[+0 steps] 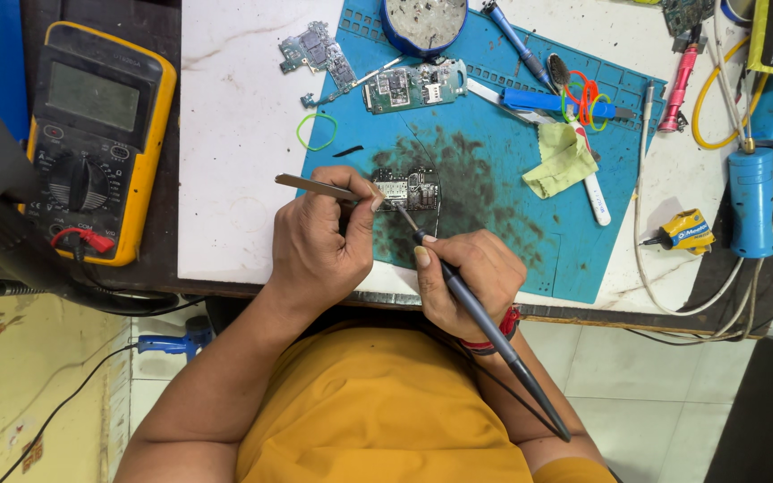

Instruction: The person solders components on a phone motherboard, holding the board steady with a tool in one hand while applying a soldering iron to the board with the other hand. They reposition the board and continue soldering different points on it throughout the clip.

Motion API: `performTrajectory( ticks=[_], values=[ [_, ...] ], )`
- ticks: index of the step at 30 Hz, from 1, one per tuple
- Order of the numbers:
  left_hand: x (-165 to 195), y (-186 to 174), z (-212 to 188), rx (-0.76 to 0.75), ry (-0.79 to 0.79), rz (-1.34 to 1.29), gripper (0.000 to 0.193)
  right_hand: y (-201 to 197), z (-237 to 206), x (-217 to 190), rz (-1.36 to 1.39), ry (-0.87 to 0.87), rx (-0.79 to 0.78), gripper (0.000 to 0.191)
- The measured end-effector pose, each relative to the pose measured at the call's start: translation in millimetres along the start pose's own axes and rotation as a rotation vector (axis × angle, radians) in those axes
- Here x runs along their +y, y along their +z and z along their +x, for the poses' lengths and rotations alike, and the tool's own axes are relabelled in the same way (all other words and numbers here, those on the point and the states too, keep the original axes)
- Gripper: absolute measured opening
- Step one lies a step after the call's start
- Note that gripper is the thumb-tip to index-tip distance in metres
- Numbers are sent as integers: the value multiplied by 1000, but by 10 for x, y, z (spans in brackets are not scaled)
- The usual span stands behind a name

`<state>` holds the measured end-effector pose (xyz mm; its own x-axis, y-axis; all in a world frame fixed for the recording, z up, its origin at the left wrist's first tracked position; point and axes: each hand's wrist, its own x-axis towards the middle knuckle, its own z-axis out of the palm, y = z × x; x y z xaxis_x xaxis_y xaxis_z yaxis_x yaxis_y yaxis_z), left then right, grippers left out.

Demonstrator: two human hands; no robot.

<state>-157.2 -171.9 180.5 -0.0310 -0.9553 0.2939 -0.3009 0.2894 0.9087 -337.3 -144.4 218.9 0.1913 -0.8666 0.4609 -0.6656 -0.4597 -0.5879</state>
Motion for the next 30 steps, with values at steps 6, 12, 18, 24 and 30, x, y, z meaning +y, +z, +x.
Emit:
performTrajectory(
  ticks=[6, 12, 18, 24, 30],
  values=[
    [8, 2, -3, -2, -10, -2, 17, -20, -38, 26, 23, 50, -1, 11],
    [19, 6, -5, -4, -21, -1, 16, -30, -149, 104, 111, 107, 125, 13],
    [19, 11, -5, -12, -34, -15, 16, -9, -155, 118, 53, 102, 151, 26],
    [25, 6, -4, 3, -6, -2, 17, -48, -112, 73, 27, 74, 41, 10],
    [29, 2, -7, 7, -8, -6, 18, -10, -74, 68, 13, 36, 40, 13]
  ],
)
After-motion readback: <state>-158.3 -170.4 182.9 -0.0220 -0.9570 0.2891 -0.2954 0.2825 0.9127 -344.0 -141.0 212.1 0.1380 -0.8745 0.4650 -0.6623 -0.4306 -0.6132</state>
